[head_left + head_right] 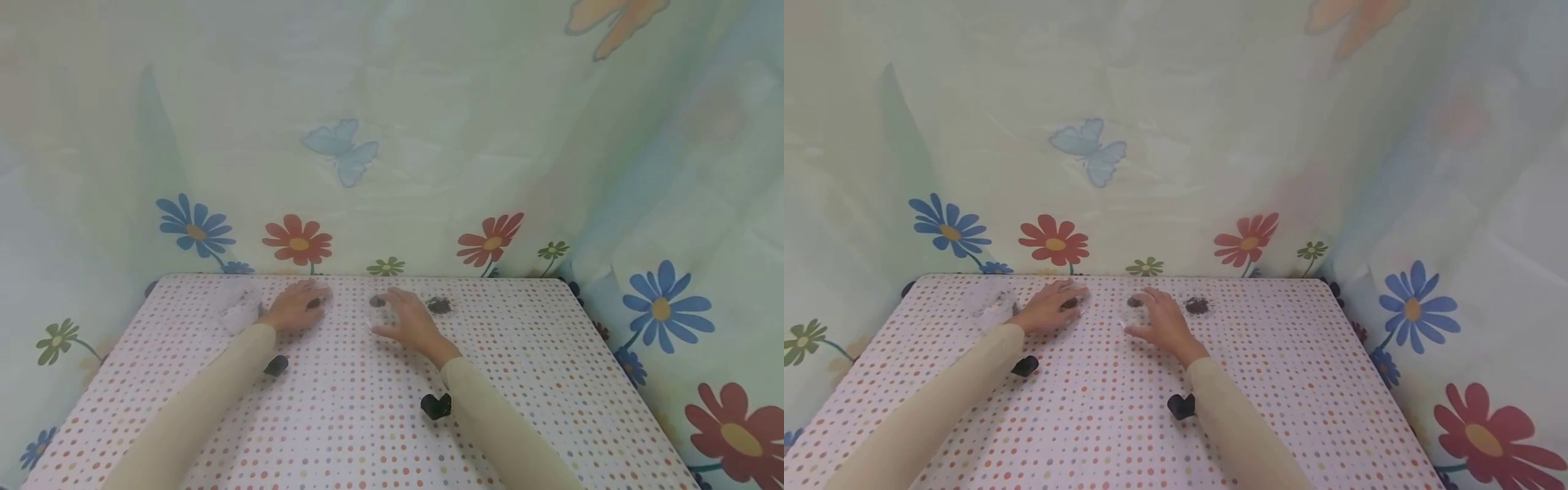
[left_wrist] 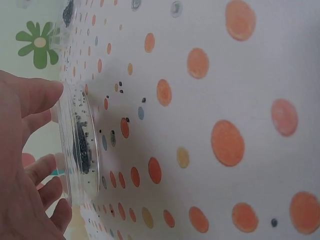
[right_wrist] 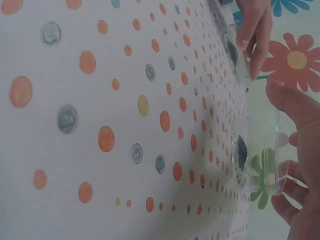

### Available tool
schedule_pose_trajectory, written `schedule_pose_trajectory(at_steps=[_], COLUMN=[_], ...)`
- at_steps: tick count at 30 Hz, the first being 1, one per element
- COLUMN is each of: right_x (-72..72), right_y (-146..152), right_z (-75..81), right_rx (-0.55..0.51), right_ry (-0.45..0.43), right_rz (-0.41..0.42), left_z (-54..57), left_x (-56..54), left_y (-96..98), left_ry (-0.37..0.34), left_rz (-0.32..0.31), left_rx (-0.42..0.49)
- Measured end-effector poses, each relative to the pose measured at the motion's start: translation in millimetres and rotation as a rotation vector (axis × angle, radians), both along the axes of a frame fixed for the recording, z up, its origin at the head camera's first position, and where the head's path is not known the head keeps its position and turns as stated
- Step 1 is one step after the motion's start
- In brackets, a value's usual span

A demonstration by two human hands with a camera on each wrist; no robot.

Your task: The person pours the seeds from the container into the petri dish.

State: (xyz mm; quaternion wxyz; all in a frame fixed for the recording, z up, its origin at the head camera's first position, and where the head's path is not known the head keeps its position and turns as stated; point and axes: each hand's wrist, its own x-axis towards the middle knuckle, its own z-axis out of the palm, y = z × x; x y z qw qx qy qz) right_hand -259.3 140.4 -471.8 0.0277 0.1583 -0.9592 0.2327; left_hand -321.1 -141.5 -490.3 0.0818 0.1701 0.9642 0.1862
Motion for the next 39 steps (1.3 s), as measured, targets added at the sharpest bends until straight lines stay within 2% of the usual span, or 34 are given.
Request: schedule_pose_trajectory(at_steps=[9, 23, 29, 39], right_x=[0.8, -12.3, -17.8, -22.2], right_y=[-1.7, -3.8, -4.0, -7.4], right_z=[-4.5, -5.6, -6.9, -11.6], right_rx=[-0.033, -0.079, -0.05, -0.046], right_ry=[-0.02, -0.003, -0.025, -0.038], right_rz=[-0.014, -0.002, -0.016, -0.03], left_z=[-3.5, 12.8, 10.0, 2.2], left_x=[5.7, 5.3, 1.2, -0.2], left_y=[1.8, 1.7, 0.6, 0.0], left_ry=[-0.014, -0.002, 0.014, -0.018], left_rz=[-0.012, -0.014, -0.02, 0.012], left_rx=[0.013, 0.003, -0.011, -0.011])
